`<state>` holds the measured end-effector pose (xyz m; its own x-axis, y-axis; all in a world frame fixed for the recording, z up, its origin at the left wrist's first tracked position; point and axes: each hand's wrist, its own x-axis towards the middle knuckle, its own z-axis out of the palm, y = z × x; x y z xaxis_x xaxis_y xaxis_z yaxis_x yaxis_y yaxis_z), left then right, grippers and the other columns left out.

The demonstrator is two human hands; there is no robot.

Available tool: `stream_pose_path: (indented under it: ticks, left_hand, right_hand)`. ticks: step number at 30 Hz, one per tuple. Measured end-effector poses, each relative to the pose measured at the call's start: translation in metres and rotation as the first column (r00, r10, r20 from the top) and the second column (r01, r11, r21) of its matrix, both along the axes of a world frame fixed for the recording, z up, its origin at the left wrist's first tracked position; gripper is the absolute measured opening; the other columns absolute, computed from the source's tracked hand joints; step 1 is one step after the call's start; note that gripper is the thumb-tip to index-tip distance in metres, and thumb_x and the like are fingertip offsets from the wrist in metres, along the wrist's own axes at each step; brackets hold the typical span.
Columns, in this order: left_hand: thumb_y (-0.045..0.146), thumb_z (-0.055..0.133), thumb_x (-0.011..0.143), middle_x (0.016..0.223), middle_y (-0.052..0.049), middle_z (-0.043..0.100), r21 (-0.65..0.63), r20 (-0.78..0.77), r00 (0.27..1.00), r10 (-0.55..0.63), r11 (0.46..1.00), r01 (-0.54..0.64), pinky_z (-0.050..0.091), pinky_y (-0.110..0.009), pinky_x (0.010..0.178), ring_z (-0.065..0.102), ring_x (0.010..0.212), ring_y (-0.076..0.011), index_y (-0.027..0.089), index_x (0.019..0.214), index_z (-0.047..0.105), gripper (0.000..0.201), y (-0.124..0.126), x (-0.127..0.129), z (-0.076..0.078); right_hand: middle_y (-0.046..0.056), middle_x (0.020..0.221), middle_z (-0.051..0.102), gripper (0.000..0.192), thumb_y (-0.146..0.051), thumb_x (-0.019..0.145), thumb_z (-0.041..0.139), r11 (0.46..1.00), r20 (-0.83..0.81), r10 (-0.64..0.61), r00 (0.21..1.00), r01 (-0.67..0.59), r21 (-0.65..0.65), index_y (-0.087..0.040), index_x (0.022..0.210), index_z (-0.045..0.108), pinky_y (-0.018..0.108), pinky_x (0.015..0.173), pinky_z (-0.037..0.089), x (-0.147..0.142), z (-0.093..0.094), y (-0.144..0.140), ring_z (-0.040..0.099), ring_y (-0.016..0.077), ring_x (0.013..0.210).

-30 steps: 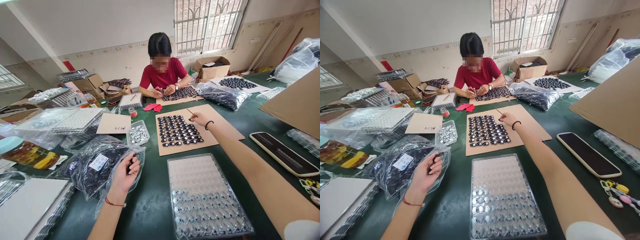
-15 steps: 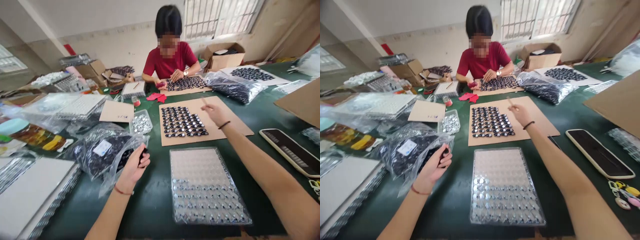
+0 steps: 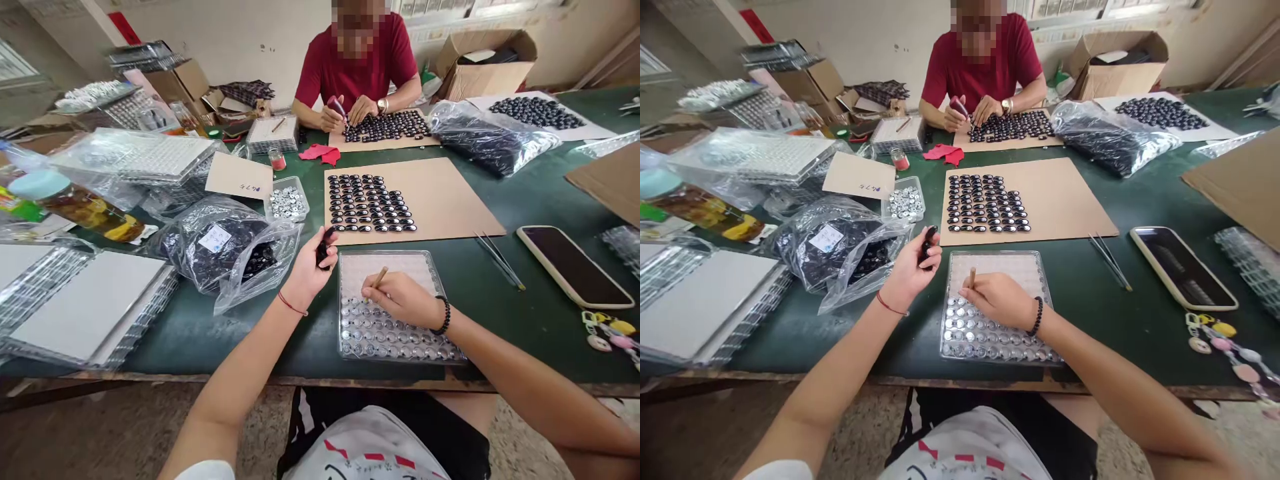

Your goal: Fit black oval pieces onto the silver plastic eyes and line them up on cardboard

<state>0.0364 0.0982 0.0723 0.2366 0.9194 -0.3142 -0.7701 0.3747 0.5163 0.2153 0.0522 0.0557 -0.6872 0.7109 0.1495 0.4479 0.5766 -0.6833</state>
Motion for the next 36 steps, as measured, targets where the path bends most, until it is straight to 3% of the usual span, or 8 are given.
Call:
stream_pose_path:
  ticks: [4, 10, 13, 17, 20, 25, 32, 36]
  left_hand:
    - [0.023, 0.064, 0.069, 0.065, 0.001, 0.052, 0.05, -0.139, 0.99, -0.04, 0.998, 0.047, 0.019, -0.01, 0.029, 0.037, 0.041, -0.0003, 0.013, 0.071, 0.053, 0.015, -0.011, 0.0, -0.009]
    - [0.029, 0.06, 0.073, 0.063, 0.003, 0.046, 0.04, -0.438, 0.858, -0.269, 0.947, 0.317, 0.012, -0.012, 0.032, 0.03, 0.039, 0.0002, 0.015, 0.087, 0.054, 0.021, -0.021, 0.005, -0.016]
    - [0.034, 0.058, 0.074, 0.058, 0.005, 0.041, 0.059, -0.631, 0.723, -0.282, 0.911, 0.407, 0.013, -0.014, 0.035, 0.027, 0.04, -0.0013, 0.015, 0.088, 0.055, 0.024, -0.024, 0.008, -0.019]
    - [0.039, 0.052, 0.076, 0.051, 0.005, 0.037, 0.148, -0.878, 0.466, -0.107, 0.866, 0.478, 0.024, -0.017, 0.04, 0.033, 0.044, -0.0056, 0.016, 0.086, 0.056, 0.026, -0.031, 0.014, -0.021]
    - [0.04, 0.048, 0.078, 0.054, 0.005, 0.041, 0.192, -0.934, 0.356, -0.024, 0.807, 0.558, 0.03, -0.02, 0.046, 0.038, 0.049, -0.0082, 0.017, 0.089, 0.056, 0.026, -0.037, 0.017, -0.018]
    - [0.04, 0.049, 0.078, 0.058, 0.003, 0.046, 0.202, -0.963, 0.267, 0.037, 0.752, 0.627, 0.033, -0.021, 0.052, 0.041, 0.054, -0.0101, 0.016, 0.092, 0.058, 0.029, -0.038, 0.017, -0.016]
    - [0.037, 0.042, 0.081, 0.055, 0.003, 0.044, 0.225, -0.967, 0.241, 0.088, 0.738, 0.636, 0.031, -0.022, 0.053, 0.038, 0.053, -0.0095, 0.016, 0.062, 0.052, 0.03, -0.038, 0.018, -0.015]
    - [0.034, 0.042, 0.08, 0.053, 0.004, 0.042, 0.237, -0.965, 0.237, 0.109, 0.75, 0.618, 0.029, -0.021, 0.052, 0.036, 0.053, -0.0091, 0.016, 0.058, 0.046, 0.029, -0.042, 0.018, -0.012]
  right_hand:
    - [0.003, 0.069, 0.055, 0.031, -0.028, 0.092, 0.033, 1.0, -0.08, -0.023, 0.996, 0.022, -0.016, -0.015, 0.072, 0.053, 0.025, 0.06, 0.037, 0.008, -0.002, -0.002, 0.05, 0.0134, 0.061]
    - [0.003, 0.07, 0.056, 0.028, -0.028, 0.092, 0.035, 0.975, -0.389, -0.218, 0.895, 0.214, -0.054, -0.014, 0.079, 0.056, 0.022, 0.055, 0.038, 0.018, -0.001, 0.0, 0.051, 0.0109, 0.058]
    - [0.003, 0.071, 0.056, 0.027, -0.027, 0.092, 0.035, 0.958, -0.428, -0.274, 0.861, 0.282, -0.045, -0.014, 0.08, 0.056, 0.022, 0.053, 0.039, 0.02, -0.002, 0.0, 0.051, 0.0108, 0.057]
    - [0.003, 0.072, 0.056, 0.024, -0.026, 0.091, 0.035, 0.951, -0.399, -0.232, 0.887, 0.293, 0.097, -0.015, 0.081, 0.055, 0.022, 0.055, 0.038, 0.019, 0.0, -0.003, 0.05, 0.0115, 0.06]
    - [0.004, 0.075, 0.056, 0.021, -0.024, 0.091, 0.037, 0.946, -0.355, -0.188, 0.916, 0.266, 0.184, -0.015, 0.083, 0.054, 0.024, 0.06, 0.038, 0.018, 0.001, -0.007, 0.052, 0.0128, 0.066]
    - [0.005, 0.074, 0.056, 0.022, -0.025, 0.091, 0.037, 0.937, -0.306, -0.191, 0.933, 0.266, 0.226, -0.015, 0.083, 0.055, 0.025, 0.06, 0.038, 0.018, -0.002, -0.006, 0.052, 0.0142, 0.067]
    - [0.004, 0.073, 0.057, 0.019, -0.024, 0.089, 0.041, 0.931, -0.328, -0.138, 0.934, 0.235, 0.278, -0.015, 0.085, 0.058, 0.025, 0.058, 0.039, 0.016, -0.002, -0.008, 0.052, 0.0138, 0.063]
    - [0.003, 0.067, 0.058, 0.016, -0.024, 0.087, 0.049, 0.894, -0.451, -0.295, 0.843, 0.41, 0.181, -0.016, 0.079, 0.06, 0.023, 0.055, 0.04, 0.012, -0.001, -0.01, 0.051, 0.0117, 0.058]
